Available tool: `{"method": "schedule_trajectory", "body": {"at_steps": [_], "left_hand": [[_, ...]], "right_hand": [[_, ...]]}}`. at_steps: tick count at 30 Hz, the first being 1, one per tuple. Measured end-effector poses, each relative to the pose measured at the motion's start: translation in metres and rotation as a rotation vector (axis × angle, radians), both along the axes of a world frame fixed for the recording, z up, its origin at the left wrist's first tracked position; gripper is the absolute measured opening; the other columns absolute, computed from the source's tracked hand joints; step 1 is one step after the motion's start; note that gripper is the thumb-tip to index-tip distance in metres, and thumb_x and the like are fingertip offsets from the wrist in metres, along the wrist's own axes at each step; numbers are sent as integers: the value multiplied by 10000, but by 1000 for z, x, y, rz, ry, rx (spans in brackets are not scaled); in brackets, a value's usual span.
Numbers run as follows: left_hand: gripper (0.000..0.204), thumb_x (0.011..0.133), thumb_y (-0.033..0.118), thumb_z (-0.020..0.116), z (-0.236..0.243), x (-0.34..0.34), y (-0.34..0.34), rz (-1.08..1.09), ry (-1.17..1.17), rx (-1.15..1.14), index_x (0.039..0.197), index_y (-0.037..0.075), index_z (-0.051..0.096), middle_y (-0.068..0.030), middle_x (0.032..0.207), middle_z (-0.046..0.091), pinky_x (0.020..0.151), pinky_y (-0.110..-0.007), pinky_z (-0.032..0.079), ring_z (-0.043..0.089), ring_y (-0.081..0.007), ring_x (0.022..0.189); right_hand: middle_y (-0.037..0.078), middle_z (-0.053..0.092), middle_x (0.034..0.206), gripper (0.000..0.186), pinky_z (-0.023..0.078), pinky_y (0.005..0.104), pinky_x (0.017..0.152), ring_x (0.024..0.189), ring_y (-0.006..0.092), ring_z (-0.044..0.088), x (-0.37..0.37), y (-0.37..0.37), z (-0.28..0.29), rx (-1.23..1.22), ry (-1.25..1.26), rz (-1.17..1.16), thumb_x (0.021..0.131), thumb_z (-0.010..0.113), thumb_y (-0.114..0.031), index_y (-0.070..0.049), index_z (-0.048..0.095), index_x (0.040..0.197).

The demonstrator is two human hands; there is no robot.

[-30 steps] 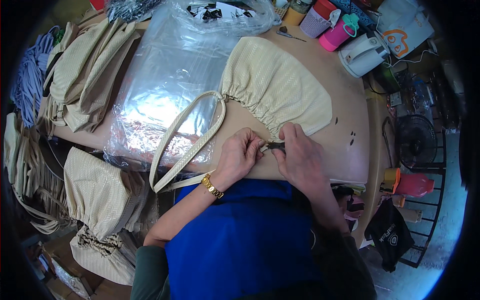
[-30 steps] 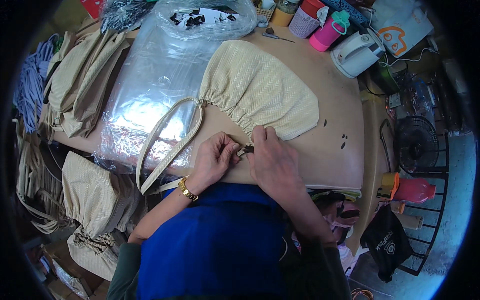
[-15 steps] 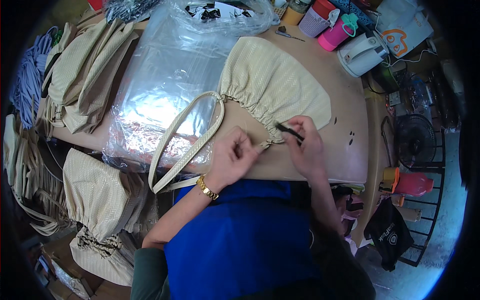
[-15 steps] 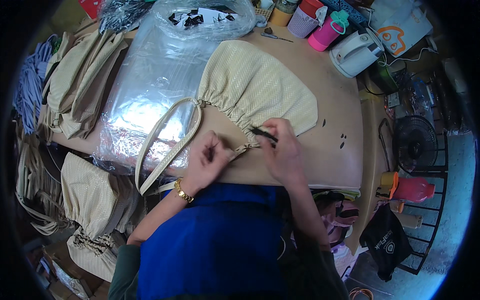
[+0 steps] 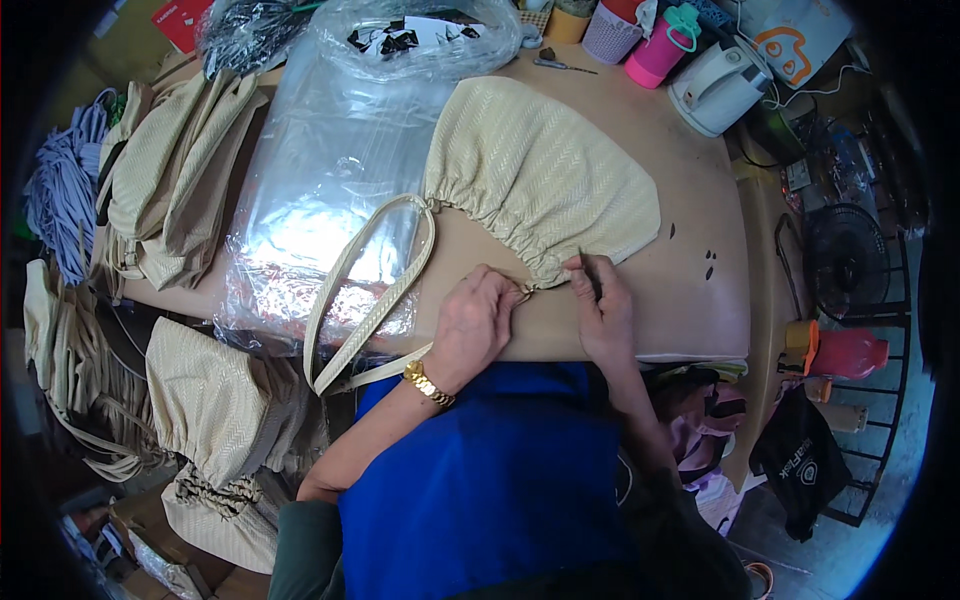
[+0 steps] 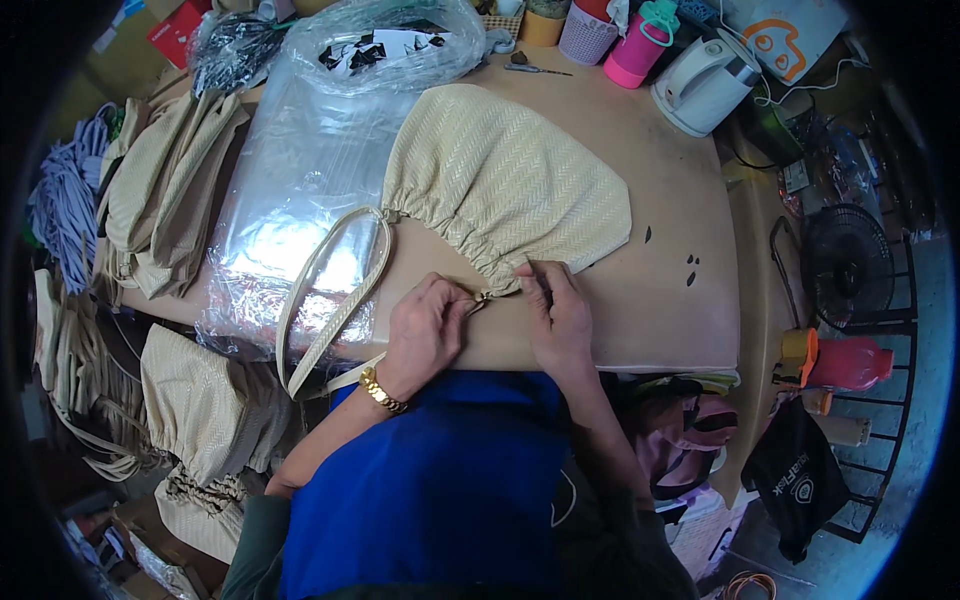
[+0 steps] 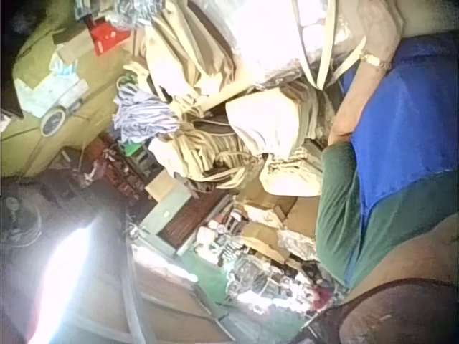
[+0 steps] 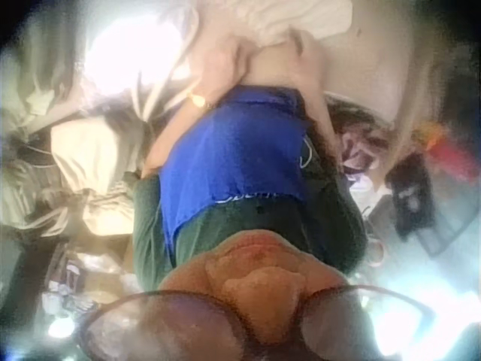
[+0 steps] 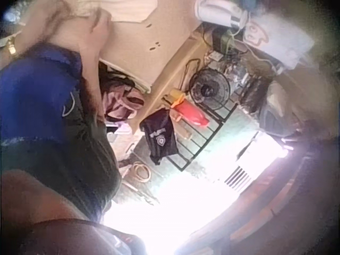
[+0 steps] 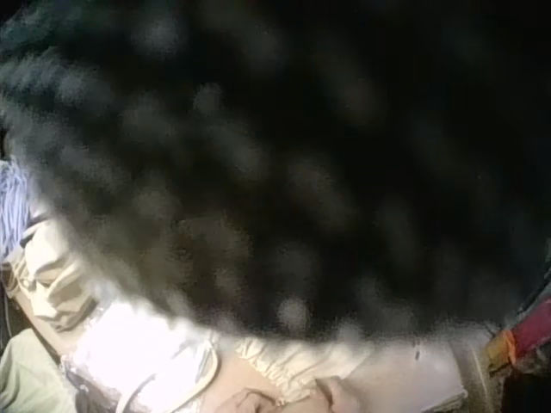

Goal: The person attaches brand tags to cream-colored handbags, trims loose threads using small clippers, and folds the bags before placing them onto a stack.

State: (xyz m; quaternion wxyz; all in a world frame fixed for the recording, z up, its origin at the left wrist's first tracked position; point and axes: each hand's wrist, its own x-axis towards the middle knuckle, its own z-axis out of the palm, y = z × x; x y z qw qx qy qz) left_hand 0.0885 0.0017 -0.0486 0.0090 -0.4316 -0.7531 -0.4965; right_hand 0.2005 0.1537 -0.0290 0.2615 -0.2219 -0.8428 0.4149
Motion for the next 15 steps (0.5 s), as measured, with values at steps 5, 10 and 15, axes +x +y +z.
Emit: {"method": "schedule_trajectory", "body": {"at_steps": [5, 10, 15], "left_hand": [[90, 903, 72, 646, 4, -10, -4, 8, -399, -57, 870, 7, 592, -106, 650, 614, 557, -323, 470, 601, -224, 566], [195, 878, 130, 709, -6, -17, -17, -23, -913, 39, 991, 8, 607, -70, 698, 609, 570, -279, 479, 577, -192, 580], [294, 783, 122, 793, 21, 2, -9, -42, -73, -36, 1030, 9, 682, -98, 888, 637, 607, -308, 506, 619, -205, 689]], "right_hand": [[100, 606, 990, 326, 518, 357, 777, 889, 253, 650, 9, -14, 22, 78, -131, 9, 909, 687, -210, -76, 577, 1186], [99, 594, 1033, 350, 528, 376, 788, 894, 274, 650, 12, -20, 25, 125, -113, 1, 864, 720, -194, -96, 583, 1172], [99, 605, 1022, 356, 535, 370, 786, 908, 266, 652, 12, -15, 16, 83, -149, 55, 840, 718, -115, -76, 575, 1164]]}}
